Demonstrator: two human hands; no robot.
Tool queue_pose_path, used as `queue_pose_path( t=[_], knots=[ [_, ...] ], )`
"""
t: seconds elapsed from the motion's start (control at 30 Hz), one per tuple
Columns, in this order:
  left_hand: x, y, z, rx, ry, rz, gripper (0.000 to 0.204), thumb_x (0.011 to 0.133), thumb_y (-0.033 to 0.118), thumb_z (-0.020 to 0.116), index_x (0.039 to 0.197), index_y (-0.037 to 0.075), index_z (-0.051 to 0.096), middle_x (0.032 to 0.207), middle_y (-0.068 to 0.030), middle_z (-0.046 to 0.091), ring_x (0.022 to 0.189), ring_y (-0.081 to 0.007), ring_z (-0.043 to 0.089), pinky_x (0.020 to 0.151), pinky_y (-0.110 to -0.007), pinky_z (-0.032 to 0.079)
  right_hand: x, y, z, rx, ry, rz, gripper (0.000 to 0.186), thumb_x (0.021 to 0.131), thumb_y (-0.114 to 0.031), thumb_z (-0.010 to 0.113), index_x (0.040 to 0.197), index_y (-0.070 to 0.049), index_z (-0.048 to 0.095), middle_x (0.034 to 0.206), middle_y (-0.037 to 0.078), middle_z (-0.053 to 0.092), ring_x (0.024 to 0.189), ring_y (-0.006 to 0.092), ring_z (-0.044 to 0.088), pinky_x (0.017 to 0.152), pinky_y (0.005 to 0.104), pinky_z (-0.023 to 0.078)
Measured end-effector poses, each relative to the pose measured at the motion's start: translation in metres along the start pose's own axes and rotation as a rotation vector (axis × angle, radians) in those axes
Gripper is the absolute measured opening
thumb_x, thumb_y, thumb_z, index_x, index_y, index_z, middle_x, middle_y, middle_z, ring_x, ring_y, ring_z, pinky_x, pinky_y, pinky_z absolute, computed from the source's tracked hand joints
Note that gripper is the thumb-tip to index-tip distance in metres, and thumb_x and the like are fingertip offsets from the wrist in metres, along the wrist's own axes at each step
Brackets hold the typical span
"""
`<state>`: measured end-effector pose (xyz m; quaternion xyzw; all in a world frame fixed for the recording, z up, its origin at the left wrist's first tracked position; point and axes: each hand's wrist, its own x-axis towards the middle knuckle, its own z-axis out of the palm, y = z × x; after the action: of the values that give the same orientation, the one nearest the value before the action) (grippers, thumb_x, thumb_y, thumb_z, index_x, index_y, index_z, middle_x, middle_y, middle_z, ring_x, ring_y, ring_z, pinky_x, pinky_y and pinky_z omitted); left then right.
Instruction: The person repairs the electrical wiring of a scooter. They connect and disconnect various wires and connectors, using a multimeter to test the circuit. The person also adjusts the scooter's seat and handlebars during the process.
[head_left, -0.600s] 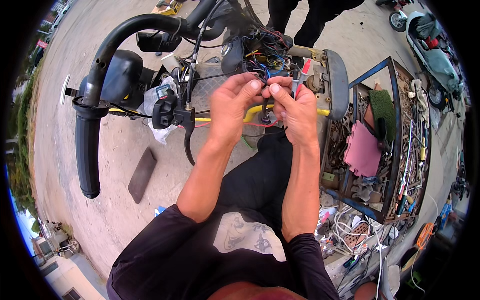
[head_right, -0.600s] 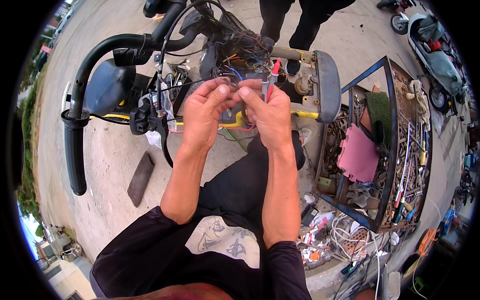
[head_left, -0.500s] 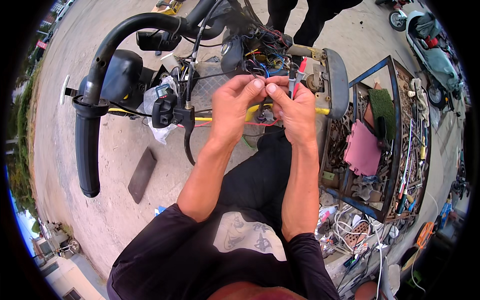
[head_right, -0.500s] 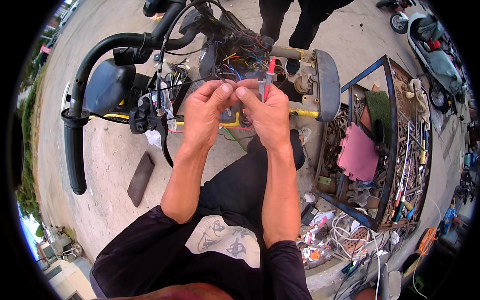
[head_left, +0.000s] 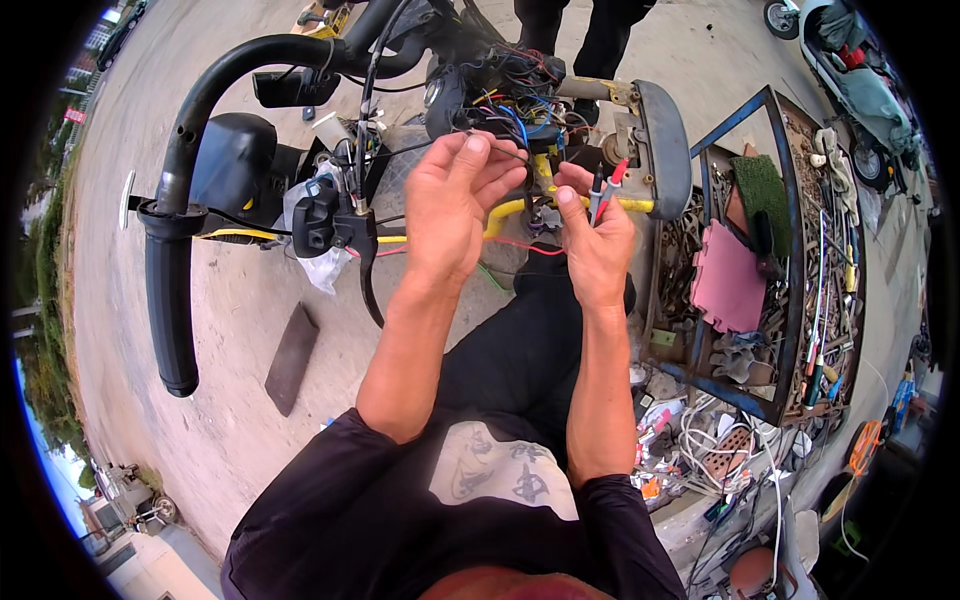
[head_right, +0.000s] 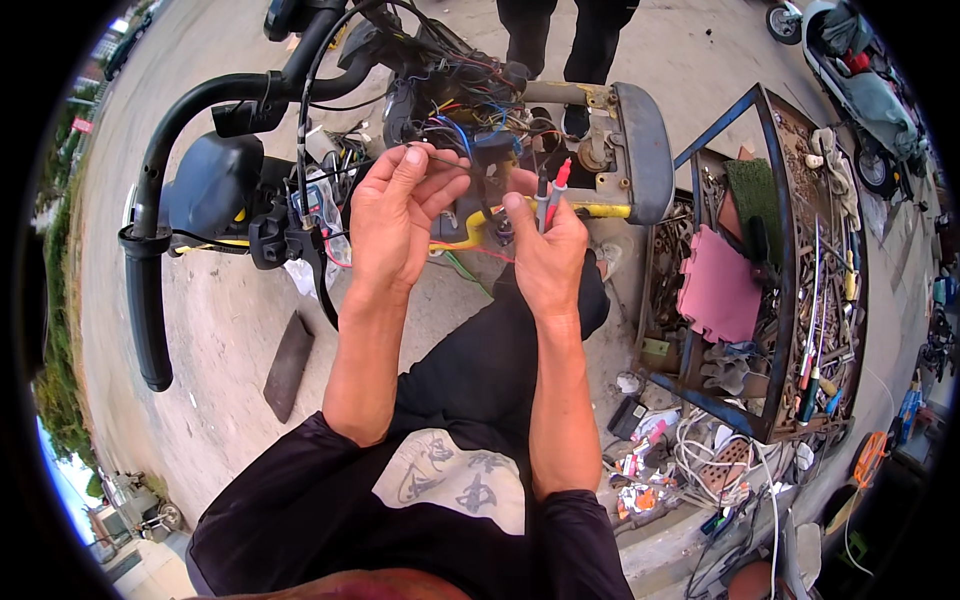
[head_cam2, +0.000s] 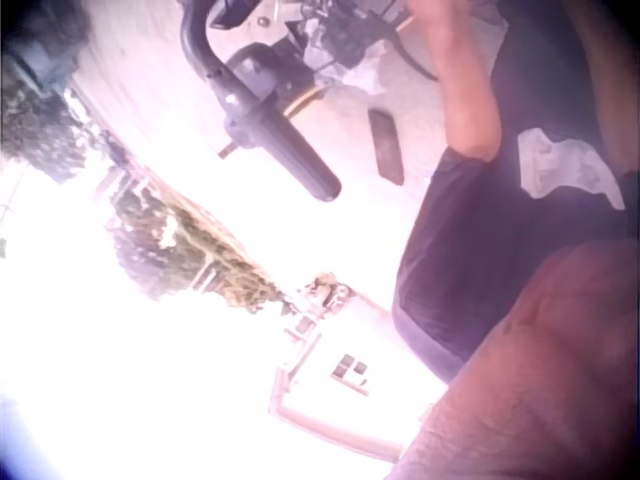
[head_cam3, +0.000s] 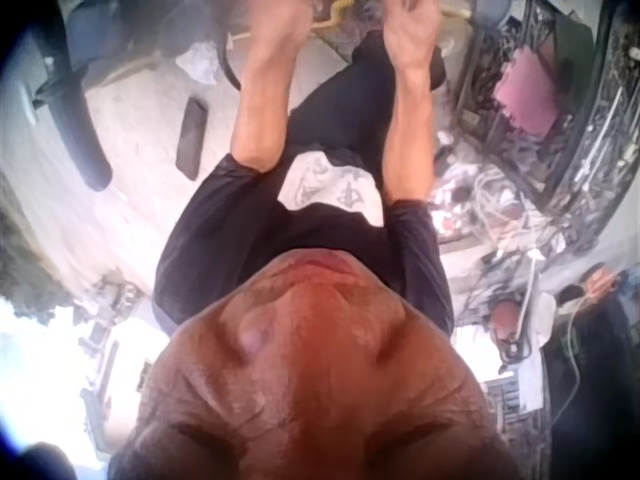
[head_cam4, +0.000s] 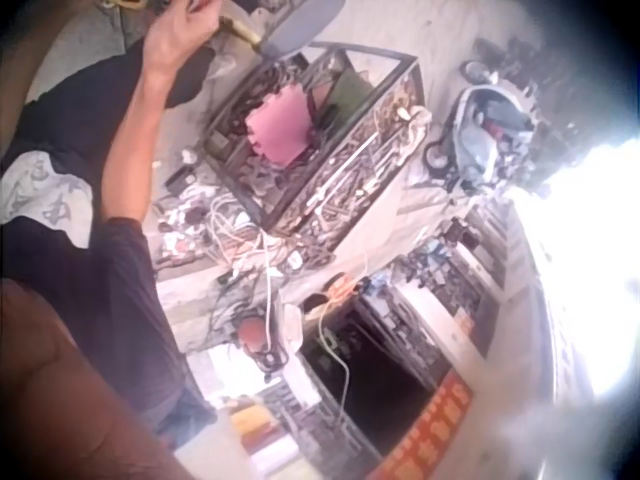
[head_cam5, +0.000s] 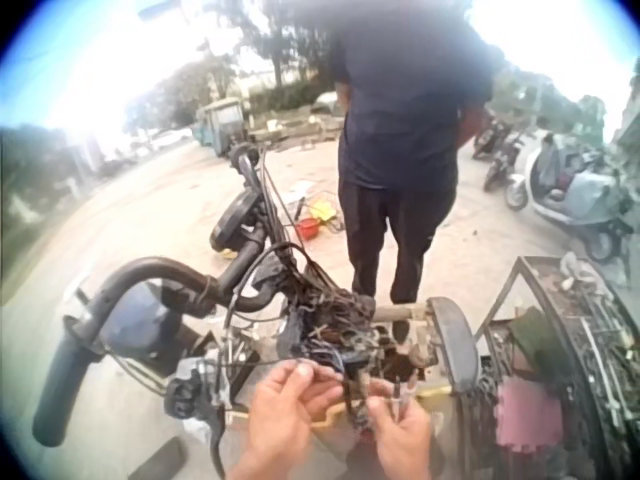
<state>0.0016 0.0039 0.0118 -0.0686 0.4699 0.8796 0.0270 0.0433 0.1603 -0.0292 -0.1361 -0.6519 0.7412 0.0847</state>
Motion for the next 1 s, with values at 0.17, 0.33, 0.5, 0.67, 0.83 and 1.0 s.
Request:
queue_pose_path(
  t=[0.17, 0.33, 0.5, 0.67, 0.83, 1.0],
  knots=[
    [0.003, 0.006, -0.003, -0.087, -0.006, -0.025, 0.016, 0.110, 0.016, 0.061, 0.113, 0.000, 0.065, 0.111, -0.0177, 0.075, 0.104, -0.0307, 0.077, 0.094, -0.043, 0.065, -0.009, 0.038, -0.012, -0.123, 0.063, 0.025, 0.042, 0.097, -0.014, 0.082, 0.133, 0.003, 0.070, 0.113, 0.007, 0.077, 0.100, 0.0109, 0.069, 0.092, 0.0299, 0.056],
    [0.004, 0.007, -0.013, -0.186, -0.043, -0.052, 0.016, 0.110, 0.013, 0.061, 0.115, -0.001, 0.066, 0.116, -0.0196, 0.075, 0.110, -0.0313, 0.076, 0.097, -0.043, 0.066, -0.007, 0.061, -0.018, -0.334, 0.149, 0.053, 0.055, 0.085, -0.019, 0.091, 0.131, 0.002, 0.071, 0.122, 0.014, 0.072, 0.106, 0.0213, 0.072, 0.095, 0.0339, 0.055],
    [0.004, 0.013, -0.015, -0.259, -0.039, -0.067, 0.018, 0.109, 0.011, 0.061, 0.118, -0.004, 0.067, 0.118, -0.0203, 0.074, 0.114, -0.0318, 0.074, 0.102, -0.044, 0.065, -0.002, 0.046, -0.020, -0.380, 0.077, 0.109, 0.056, 0.079, -0.016, 0.092, 0.126, 0.003, 0.070, 0.129, 0.017, 0.071, 0.113, 0.0274, 0.071, 0.100, 0.0380, 0.053],
    [0.003, 0.016, -0.015, -0.288, 0.001, -0.059, 0.021, 0.108, 0.011, 0.063, 0.119, -0.007, 0.065, 0.120, -0.0200, 0.073, 0.117, -0.0327, 0.073, 0.105, -0.044, 0.064, 0.002, 0.037, -0.020, -0.238, -0.064, 0.203, 0.063, 0.077, -0.010, 0.091, 0.133, 0.005, 0.066, 0.136, 0.019, 0.070, 0.118, 0.0282, 0.069, 0.106, 0.0393, 0.051],
    [0.005, 0.013, -0.017, -0.441, -0.084, -0.095, 0.018, 0.109, 0.007, 0.060, 0.118, -0.007, 0.065, 0.120, -0.0185, 0.072, 0.121, -0.0310, 0.071, 0.107, -0.043, 0.063, 0.009, 0.043, -0.020, -0.215, -0.113, 0.349, 0.072, 0.080, -0.007, 0.090, 0.143, 0.006, 0.058, 0.134, 0.018, 0.070, 0.121, 0.0257, 0.068, 0.107, 0.0383, 0.051],
    [0.000, 0.011, -0.016, -0.348, -0.035, -0.059, 0.013, 0.108, 0.007, 0.061, 0.117, -0.002, 0.065, 0.119, -0.0179, 0.072, 0.118, -0.0320, 0.071, 0.106, -0.045, 0.062, 0.017, 0.058, -0.019, -0.085, -0.152, 0.473, 0.064, 0.084, -0.004, 0.088, 0.141, 0.005, 0.060, 0.121, 0.013, 0.072, 0.108, 0.0208, 0.069, 0.093, 0.0344, 0.054]
  ],
)
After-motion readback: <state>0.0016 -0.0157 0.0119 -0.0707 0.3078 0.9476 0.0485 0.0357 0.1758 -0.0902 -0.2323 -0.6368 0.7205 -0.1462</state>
